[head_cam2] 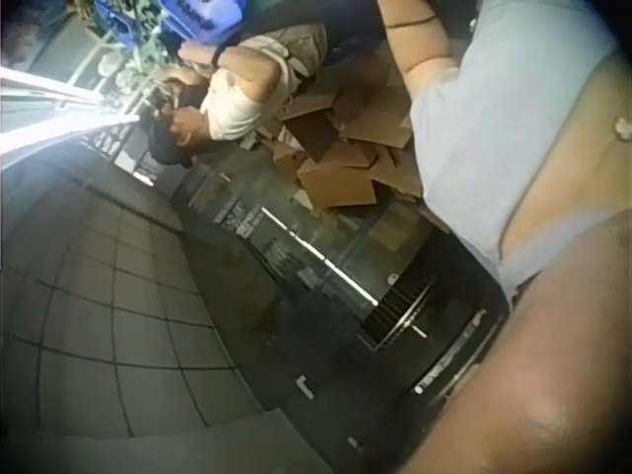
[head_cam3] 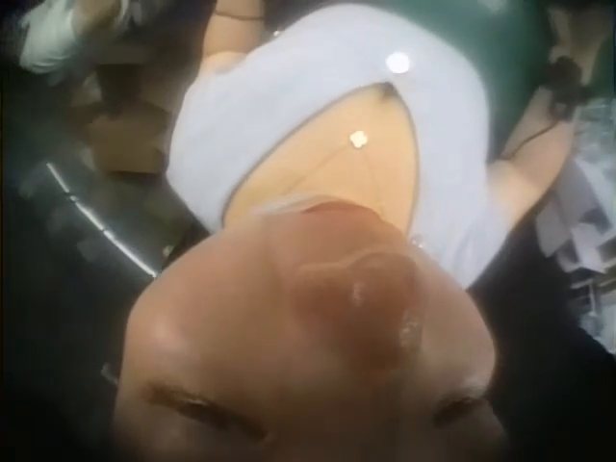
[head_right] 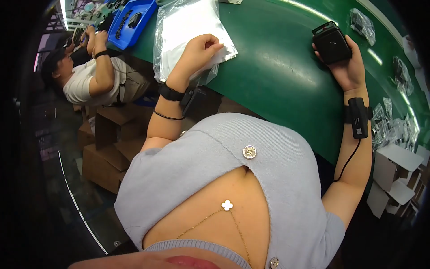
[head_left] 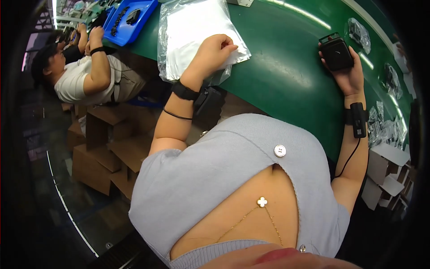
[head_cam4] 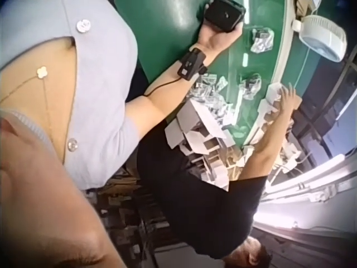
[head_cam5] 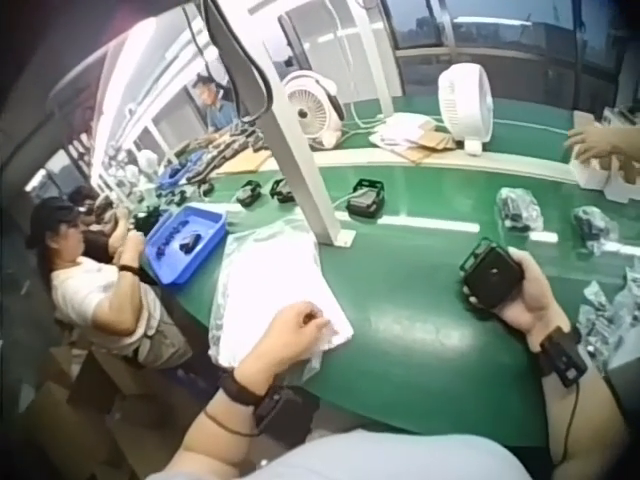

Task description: The person is placing small electronic or mechanical parts into plastic bags at a workstation.

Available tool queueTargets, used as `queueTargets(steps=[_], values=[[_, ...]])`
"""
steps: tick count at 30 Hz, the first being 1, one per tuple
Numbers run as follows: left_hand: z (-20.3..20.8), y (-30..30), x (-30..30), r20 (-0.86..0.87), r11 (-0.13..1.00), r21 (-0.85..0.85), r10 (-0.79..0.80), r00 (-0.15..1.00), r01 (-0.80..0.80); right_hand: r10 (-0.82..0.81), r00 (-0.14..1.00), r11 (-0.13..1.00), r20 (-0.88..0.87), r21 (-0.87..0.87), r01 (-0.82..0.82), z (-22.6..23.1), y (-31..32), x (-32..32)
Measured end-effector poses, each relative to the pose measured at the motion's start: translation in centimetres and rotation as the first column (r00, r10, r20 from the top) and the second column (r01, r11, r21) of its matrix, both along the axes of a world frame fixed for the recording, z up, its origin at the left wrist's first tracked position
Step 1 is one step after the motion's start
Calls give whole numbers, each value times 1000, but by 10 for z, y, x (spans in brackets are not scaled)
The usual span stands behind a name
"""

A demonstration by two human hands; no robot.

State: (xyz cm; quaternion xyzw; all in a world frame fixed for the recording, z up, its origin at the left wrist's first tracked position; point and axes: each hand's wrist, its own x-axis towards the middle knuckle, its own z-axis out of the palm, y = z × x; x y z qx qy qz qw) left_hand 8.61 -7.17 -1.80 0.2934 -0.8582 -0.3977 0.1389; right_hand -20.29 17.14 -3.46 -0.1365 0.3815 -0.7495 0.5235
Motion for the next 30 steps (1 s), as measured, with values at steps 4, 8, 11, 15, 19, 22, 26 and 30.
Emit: queueTargets(steps=[4,8,11,15,19,22,26,30], values=[[14,-3,2,-75,982,-175,-86,993,72,13,1000,999,-5,-31,-13,-3,1,1],[15,-27,28,295,902,-336,-174,940,272,26,1000,999,-11,-24,-26,-3,6,-1],[4,-23,21,224,968,-231,-50,973,103,49,999,998,-12,-31,-49,-6,3,-6],[4,-15,26,108,964,-243,-85,991,109,40,999,999,3,-23,-40,-6,1,-4],[9,-16,25,154,929,-309,-161,975,202,13,1000,1000,10,2,-13,-2,0,-1],[10,-16,24,176,963,-213,-128,976,164,37,999,999,-6,-9,-37,-1,3,0],[13,-11,17,149,995,97,-38,988,23,26,1000,1000,-17,1,-26,-1,6,-1],[16,-1,2,94,950,303,-101,990,68,3,1000,1000,2,-3,-3,2,0,3]])
